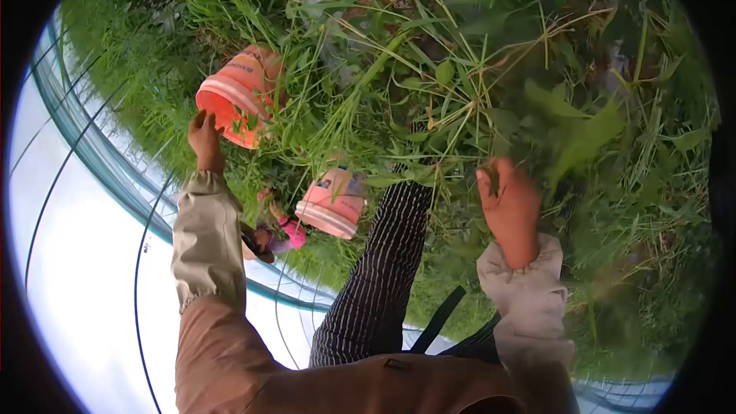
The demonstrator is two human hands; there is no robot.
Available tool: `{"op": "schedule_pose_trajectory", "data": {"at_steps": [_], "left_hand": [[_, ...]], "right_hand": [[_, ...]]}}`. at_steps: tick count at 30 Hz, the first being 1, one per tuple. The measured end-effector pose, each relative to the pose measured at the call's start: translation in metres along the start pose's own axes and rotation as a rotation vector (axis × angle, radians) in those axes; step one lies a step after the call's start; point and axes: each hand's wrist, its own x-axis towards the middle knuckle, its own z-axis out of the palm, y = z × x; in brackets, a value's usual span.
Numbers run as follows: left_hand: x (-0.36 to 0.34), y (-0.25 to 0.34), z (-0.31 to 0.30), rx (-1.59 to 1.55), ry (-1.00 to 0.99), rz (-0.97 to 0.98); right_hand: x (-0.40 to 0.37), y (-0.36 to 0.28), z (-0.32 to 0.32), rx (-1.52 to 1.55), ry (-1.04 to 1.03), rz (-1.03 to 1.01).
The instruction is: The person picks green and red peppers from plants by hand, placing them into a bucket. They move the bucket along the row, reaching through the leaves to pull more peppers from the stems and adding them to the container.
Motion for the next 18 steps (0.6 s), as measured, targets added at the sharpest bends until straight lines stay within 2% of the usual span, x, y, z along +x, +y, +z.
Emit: {"op": "schedule_pose_trajectory", "data": {"at_steps": [1, 3, 5, 6, 7, 8, 10, 12, 14, 16, 17, 18], "left_hand": [[-0.033, 0.031, 0.046, -0.108, -0.132, 0.212], [-0.116, 0.099, 0.113, -0.077, -0.375, 0.513], [-0.207, 0.179, 0.155, 0.136, -0.603, 1.148], [-0.248, 0.205, 0.172, -0.009, -0.804, 1.169], [-0.282, 0.223, 0.187, -0.08, -1.016, 1.105], [-0.312, 0.233, 0.201, -0.21, -1.261, 0.88], [-0.37, 0.245, 0.238, -0.634, -1.372, 0.019], [-0.376, 0.254, 0.283, -0.532, -1.242, -0.118], [-0.349, 0.235, 0.341, -0.701, -0.936, -0.106], [-0.322, 0.246, 0.374, -0.658, -0.614, -0.132], [-0.305, 0.244, 0.386, -0.648, -0.63, -0.12], [-0.285, 0.237, 0.396, -0.645, -0.758, -0.2]], "right_hand": [[0.0, -0.001, -0.003, -0.092, 0.006, -0.035], [-0.004, 0.006, -0.002, -0.115, -0.084, -0.051], [-0.008, 0.008, -0.007, -0.137, -0.14, -0.089], [-0.01, 0.006, -0.008, -0.187, -0.102, -0.11], [-0.012, 0.006, -0.007, -0.199, -0.081, -0.078], [-0.014, 0.007, -0.004, -0.115, -0.045, -0.081], [-0.021, 0.013, 0.003, -0.017, 0.004, -0.078], [-0.027, 0.019, 0.008, -0.066, -0.022, -0.137], [-0.031, 0.017, -0.001, -0.079, -0.007, -0.146], [-0.034, 0.017, -0.011, -0.183, -0.027, -0.183], [-0.035, 0.018, -0.011, -0.173, -0.013, -0.17], [-0.038, 0.019, -0.009, -0.145, 0.003, -0.178]]}}
